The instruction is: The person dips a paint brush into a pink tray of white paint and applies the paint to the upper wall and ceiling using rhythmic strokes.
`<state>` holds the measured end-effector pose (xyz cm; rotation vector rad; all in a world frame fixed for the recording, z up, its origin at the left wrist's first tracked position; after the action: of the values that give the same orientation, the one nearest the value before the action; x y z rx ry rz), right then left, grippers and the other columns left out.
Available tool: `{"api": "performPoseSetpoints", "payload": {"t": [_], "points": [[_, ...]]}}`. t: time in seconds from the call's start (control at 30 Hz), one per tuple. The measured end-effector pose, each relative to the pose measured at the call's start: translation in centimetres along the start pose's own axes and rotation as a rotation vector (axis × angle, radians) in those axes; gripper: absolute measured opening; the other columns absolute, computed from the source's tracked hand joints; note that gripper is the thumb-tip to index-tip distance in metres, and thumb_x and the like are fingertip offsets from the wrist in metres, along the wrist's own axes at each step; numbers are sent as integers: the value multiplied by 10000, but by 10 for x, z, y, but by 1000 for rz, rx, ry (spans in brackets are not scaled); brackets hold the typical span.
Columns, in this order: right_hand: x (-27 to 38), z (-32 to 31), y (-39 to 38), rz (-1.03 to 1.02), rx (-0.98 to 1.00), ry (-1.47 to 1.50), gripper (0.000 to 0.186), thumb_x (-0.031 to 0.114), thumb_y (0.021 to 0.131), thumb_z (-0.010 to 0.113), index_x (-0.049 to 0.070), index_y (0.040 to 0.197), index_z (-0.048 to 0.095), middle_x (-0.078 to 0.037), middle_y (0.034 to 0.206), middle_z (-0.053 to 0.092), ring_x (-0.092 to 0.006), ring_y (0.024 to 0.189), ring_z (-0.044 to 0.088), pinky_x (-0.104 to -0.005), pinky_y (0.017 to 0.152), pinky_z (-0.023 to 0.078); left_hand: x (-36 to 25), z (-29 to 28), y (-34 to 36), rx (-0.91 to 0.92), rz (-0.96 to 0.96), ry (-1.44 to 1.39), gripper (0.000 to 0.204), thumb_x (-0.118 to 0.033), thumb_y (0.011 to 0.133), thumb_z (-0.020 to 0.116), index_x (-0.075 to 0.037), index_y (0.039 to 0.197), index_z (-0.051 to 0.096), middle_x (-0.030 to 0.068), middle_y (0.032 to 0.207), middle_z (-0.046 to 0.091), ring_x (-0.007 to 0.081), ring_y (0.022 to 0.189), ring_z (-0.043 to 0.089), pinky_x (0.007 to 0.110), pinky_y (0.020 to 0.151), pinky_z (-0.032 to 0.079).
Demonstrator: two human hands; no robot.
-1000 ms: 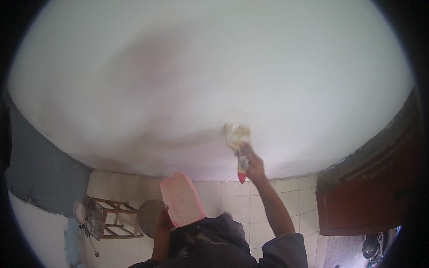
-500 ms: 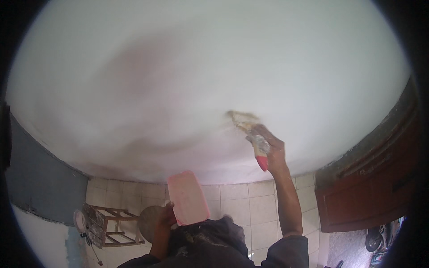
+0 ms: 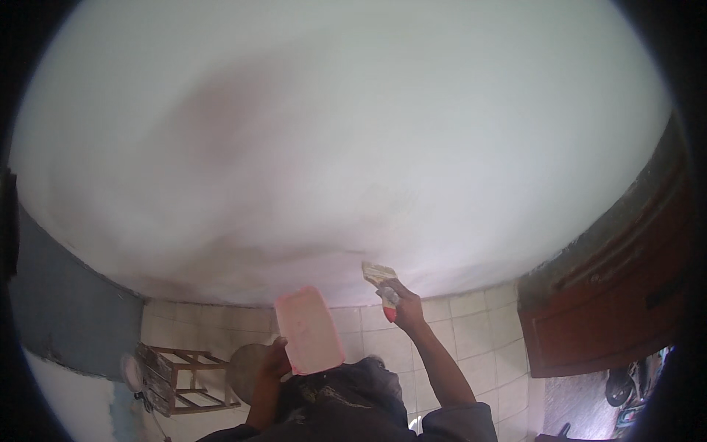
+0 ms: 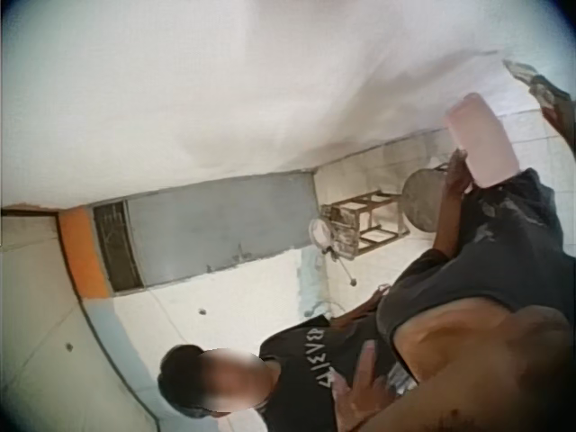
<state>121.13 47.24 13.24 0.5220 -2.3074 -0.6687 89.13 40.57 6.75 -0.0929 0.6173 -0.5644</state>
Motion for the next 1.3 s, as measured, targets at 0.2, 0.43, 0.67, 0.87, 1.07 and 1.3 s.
{"api": "performPoseSetpoints", "payload": {"t": [0.2,0.43,0.67,0.87,1.07,1.3], "points": [[64,-46,20,314,-384,48,162,18,780,677,-19,927,617,-146,903,657,-231,796,660,-297,708,519,3,15,19,-56,-6,134,648,-271,783,646,13,1294,366,128,1210,514,252,1108,526,393,920,456],[116,-74,19,574,-538,453,160,13,832,623,-87,951,584,-109,919,628,-151,848,595,-272,768,481,11,20,45,-58,-61,260,624,-258,774,649,-47,1298,385,101,1156,545,226,1023,575,376,818,511],[121,-85,26,686,-350,468,172,74,822,640,-61,928,624,-106,831,654,-141,722,639,-264,612,531,-5,71,68,-63,-53,377,660,-291,757,669,-53,1298,377,93,1183,531,212,1035,566,389,823,510],[132,-75,52,549,-225,340,154,100,788,657,-14,891,661,-103,773,684,-153,649,664,-273,569,530,-11,91,68,-48,-54,395,708,-245,738,691,-36,1322,351,101,1220,511,214,1035,571,374,808,525],[141,-38,53,570,-166,213,152,102,789,657,-7,895,658,-116,757,677,-178,658,662,-284,572,516,-11,98,60,76,-51,355,786,-184,713,728,-3,1352,308,103,1265,483,210,1057,566,339,809,531],[163,-16,50,523,-110,57,176,202,780,664,41,848,654,-153,696,644,-312,628,647,-342,536,504,-7,81,44,203,-22,376,766,-195,719,724,-9,1346,325,98,1248,494,192,1053,563,324,814,526]]}}
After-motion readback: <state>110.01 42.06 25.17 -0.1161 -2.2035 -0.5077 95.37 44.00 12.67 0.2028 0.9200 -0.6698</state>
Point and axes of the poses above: each hand's wrist, its own y-axis towards the middle knuckle, its own z-axis out of the palm, x = y × z, the point moved 2 cm from there along y, towards the middle knuckle
